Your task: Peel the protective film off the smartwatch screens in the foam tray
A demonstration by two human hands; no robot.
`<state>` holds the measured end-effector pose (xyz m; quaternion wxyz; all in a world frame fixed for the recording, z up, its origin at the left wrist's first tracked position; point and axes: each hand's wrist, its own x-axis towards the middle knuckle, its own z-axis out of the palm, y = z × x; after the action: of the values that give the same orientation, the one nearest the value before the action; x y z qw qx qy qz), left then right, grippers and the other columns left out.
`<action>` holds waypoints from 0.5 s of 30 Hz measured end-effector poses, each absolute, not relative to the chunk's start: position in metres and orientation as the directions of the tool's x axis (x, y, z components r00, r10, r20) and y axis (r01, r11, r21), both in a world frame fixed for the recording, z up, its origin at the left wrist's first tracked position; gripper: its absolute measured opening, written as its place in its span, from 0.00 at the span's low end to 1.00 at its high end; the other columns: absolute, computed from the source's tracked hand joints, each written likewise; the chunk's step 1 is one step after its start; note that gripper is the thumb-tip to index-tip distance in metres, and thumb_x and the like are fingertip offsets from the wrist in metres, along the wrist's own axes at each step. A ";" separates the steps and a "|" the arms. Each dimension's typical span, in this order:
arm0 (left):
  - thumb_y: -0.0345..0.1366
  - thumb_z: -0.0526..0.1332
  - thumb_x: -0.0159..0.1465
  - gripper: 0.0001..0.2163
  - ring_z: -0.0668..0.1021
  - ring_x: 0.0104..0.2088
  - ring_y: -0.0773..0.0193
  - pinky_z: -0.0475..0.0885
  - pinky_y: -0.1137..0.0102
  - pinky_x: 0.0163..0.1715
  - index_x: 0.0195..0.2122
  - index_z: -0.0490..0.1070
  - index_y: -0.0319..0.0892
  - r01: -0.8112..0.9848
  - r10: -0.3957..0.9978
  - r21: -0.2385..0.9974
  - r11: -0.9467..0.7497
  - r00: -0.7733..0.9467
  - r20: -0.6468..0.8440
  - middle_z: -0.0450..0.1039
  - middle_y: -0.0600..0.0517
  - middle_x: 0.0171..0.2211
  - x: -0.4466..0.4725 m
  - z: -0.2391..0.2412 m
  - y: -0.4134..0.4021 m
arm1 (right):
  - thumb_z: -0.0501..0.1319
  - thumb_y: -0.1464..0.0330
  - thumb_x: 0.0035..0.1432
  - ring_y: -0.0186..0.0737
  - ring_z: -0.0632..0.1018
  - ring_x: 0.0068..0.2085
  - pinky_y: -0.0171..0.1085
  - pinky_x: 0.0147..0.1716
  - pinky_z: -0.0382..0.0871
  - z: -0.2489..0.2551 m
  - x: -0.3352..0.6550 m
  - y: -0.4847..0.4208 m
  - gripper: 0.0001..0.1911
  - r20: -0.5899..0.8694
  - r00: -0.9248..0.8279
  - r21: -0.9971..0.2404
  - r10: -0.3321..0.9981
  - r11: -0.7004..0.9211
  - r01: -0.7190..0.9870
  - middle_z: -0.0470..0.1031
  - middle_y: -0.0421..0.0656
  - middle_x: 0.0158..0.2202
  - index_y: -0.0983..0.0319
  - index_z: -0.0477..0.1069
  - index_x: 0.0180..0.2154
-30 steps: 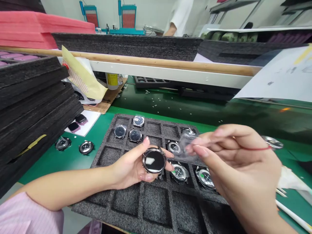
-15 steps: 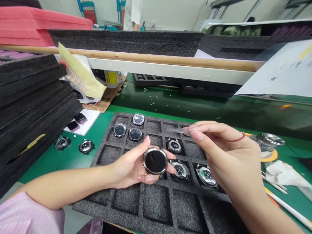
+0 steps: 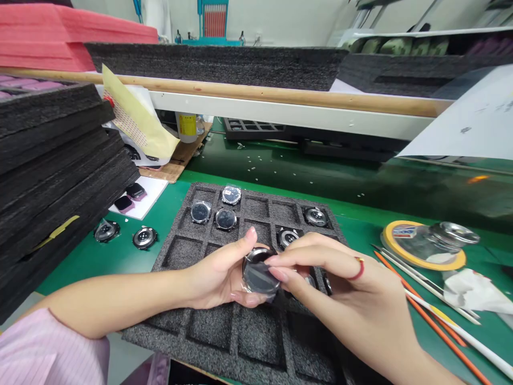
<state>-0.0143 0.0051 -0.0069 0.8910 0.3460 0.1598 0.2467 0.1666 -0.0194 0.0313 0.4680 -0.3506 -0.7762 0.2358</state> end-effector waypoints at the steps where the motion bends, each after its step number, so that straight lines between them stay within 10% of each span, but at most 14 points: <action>1: 0.62 0.56 0.65 0.26 0.60 0.16 0.72 0.49 0.74 0.16 0.33 0.68 0.39 -0.322 0.550 0.709 0.628 0.828 -0.111 0.61 0.57 0.18 -0.014 -0.007 0.005 | 0.67 0.76 0.59 0.37 0.79 0.31 0.36 0.29 0.76 0.030 0.166 -0.019 0.10 0.602 -0.329 -0.625 0.727 0.686 0.372 0.80 0.40 0.30 0.55 0.78 0.39; 6: 0.64 0.54 0.65 0.30 0.57 0.15 0.75 0.50 0.74 0.17 0.36 0.72 0.37 -0.326 0.614 0.759 0.564 0.780 -0.122 0.61 0.57 0.18 -0.013 -0.009 0.003 | 0.64 0.77 0.59 0.37 0.76 0.28 0.37 0.29 0.75 0.025 0.166 -0.021 0.25 0.691 -0.326 -0.434 0.645 0.731 0.527 0.74 0.40 0.31 0.52 0.71 0.55; 15: 0.64 0.61 0.60 0.28 0.56 0.18 0.77 0.49 0.75 0.17 0.36 0.69 0.38 -0.339 0.697 0.810 0.479 0.708 -0.116 0.67 0.53 0.30 -0.012 -0.007 0.002 | 0.69 0.72 0.56 0.39 0.78 0.35 0.38 0.35 0.77 0.018 0.165 -0.023 0.30 0.568 -0.455 -0.526 0.686 0.728 0.439 0.75 0.41 0.36 0.55 0.65 0.58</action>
<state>-0.0120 0.0015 -0.0073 0.8310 0.4042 0.2212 0.3117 0.1647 -0.0231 0.0184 0.4002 -0.3352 -0.8390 0.1538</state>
